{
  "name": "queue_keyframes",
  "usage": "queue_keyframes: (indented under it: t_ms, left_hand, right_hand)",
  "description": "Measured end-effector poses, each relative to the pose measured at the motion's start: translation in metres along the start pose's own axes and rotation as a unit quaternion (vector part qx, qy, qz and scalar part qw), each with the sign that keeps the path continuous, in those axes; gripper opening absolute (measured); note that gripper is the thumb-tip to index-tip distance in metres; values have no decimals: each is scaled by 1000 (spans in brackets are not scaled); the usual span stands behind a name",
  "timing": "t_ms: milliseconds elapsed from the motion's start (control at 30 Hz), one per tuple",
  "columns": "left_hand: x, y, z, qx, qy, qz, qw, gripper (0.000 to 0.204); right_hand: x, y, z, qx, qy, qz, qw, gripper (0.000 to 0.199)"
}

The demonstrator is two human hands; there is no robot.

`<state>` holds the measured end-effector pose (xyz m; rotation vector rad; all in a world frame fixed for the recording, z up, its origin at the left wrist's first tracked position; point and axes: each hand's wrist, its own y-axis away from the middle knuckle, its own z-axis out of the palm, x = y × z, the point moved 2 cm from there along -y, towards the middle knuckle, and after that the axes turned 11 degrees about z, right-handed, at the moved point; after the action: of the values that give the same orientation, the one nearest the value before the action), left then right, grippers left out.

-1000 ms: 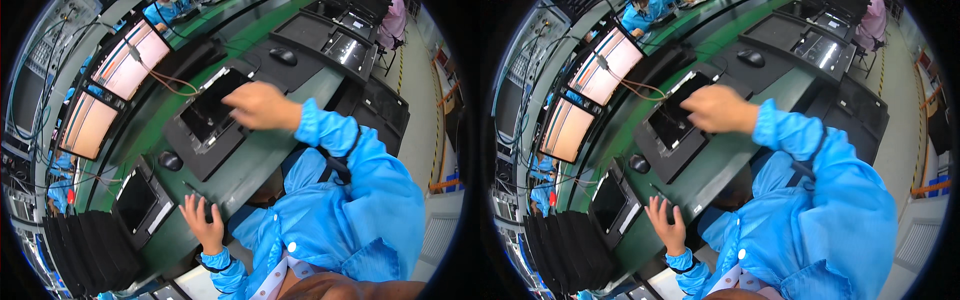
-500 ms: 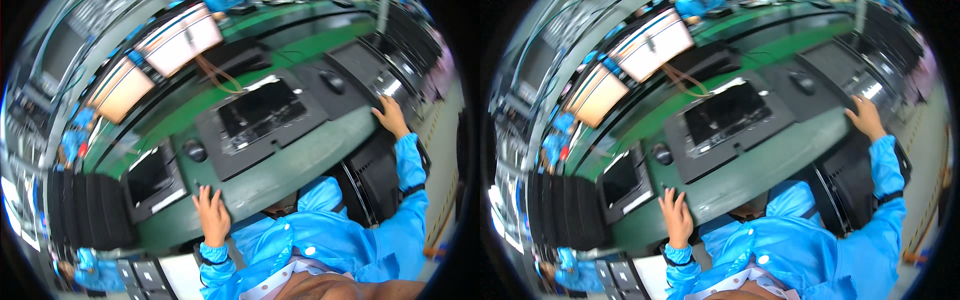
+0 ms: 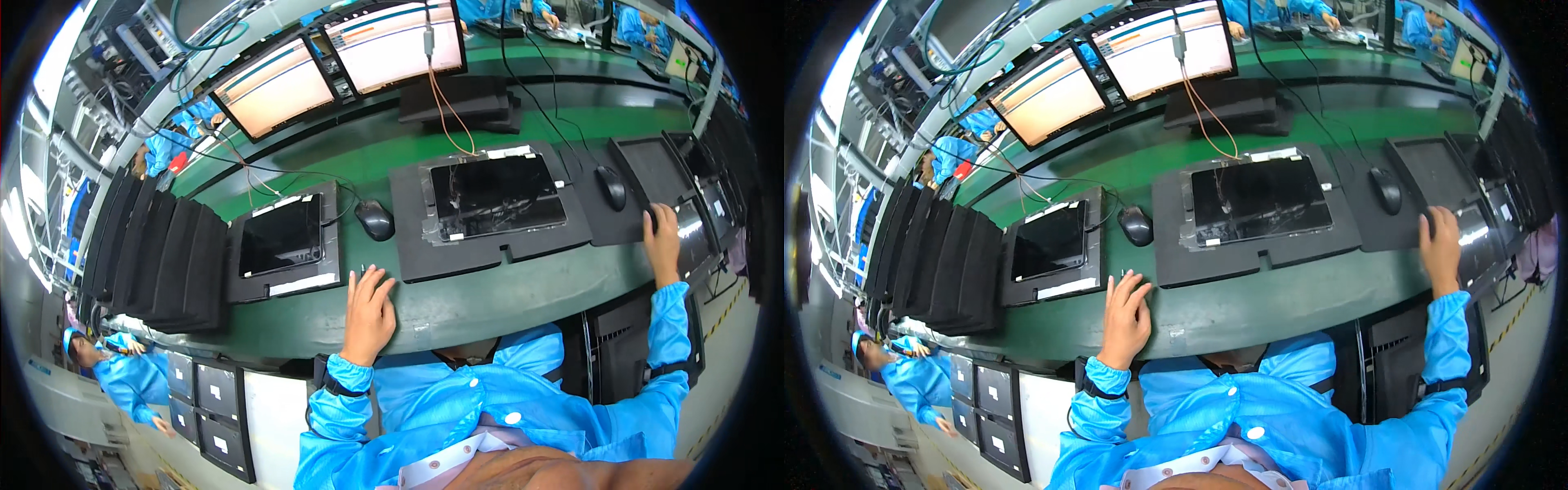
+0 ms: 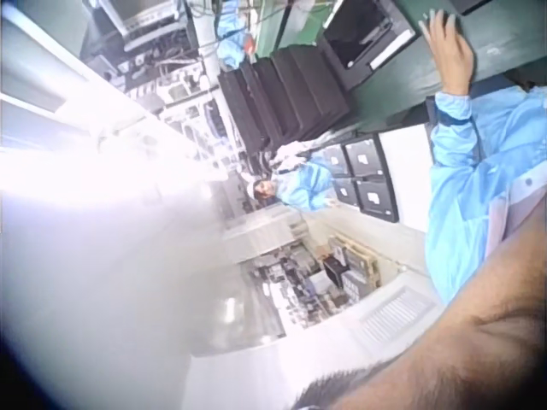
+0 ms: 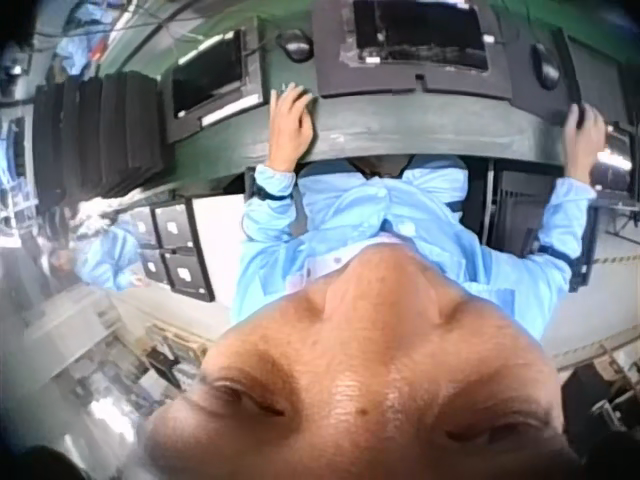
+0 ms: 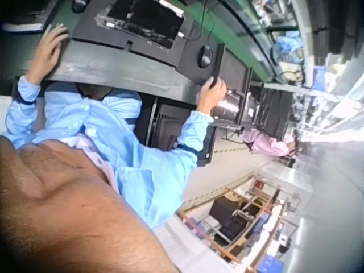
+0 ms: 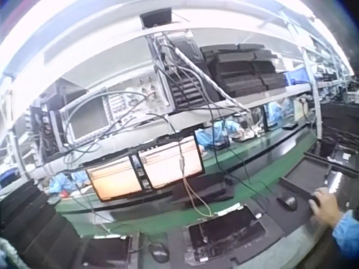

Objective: Inspecting, cleaning, and labeling tablet devices at a factory workstation.

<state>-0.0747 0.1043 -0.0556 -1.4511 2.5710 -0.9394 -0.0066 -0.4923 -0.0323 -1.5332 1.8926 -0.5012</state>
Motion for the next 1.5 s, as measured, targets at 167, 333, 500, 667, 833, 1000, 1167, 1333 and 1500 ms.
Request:
queue_keyframes:
  t_ms: [167, 333, 500, 667, 833, 1000, 1167, 1333, 1500]
  left_hand:
    - [4, 0, 1, 42, -16, 12, 999, 25]
    - [10, -7, 5, 23, -3, 32, 999, 26]
    - [6, 0, 5, 12, -22, 42, 999, 23]
    - [12, -2, -10, 63, 46, 47, 996, 27]
    - [-37, -29, -116, 252, -168, 95, 948, 42]
    - [-149, -34, -360, 329, -687, -121, 637, 70]
    - [-191, 43, -499, 123, -427, -420, 791, 91]
    - [-128, 53, -493, 124, -450, -263, 844, 57]
    - [-14, 68, -427, 103, -675, -33, 730, 42]
  right_hand:
    - [-98, 39, 32, -97, -165, 11, 982, 15]
    - [-85, 39, 40, -74, -159, 59, 983, 14]
    - [-89, 33, 54, -91, -132, 81, 984, 16]
    - [-99, 34, 35, -82, -129, 125, 980, 31]
    - [-13, 66, 76, -65, -165, 99, 979, 22]
    - [-39, 48, 89, -91, -186, 63, 976, 19]
    - [-49, 42, 84, -106, -166, 70, 978, 21]
    - [-42, 43, 81, -104, -168, 45, 979, 23]
    - [-46, 41, 79, -132, -146, 46, 979, 25]
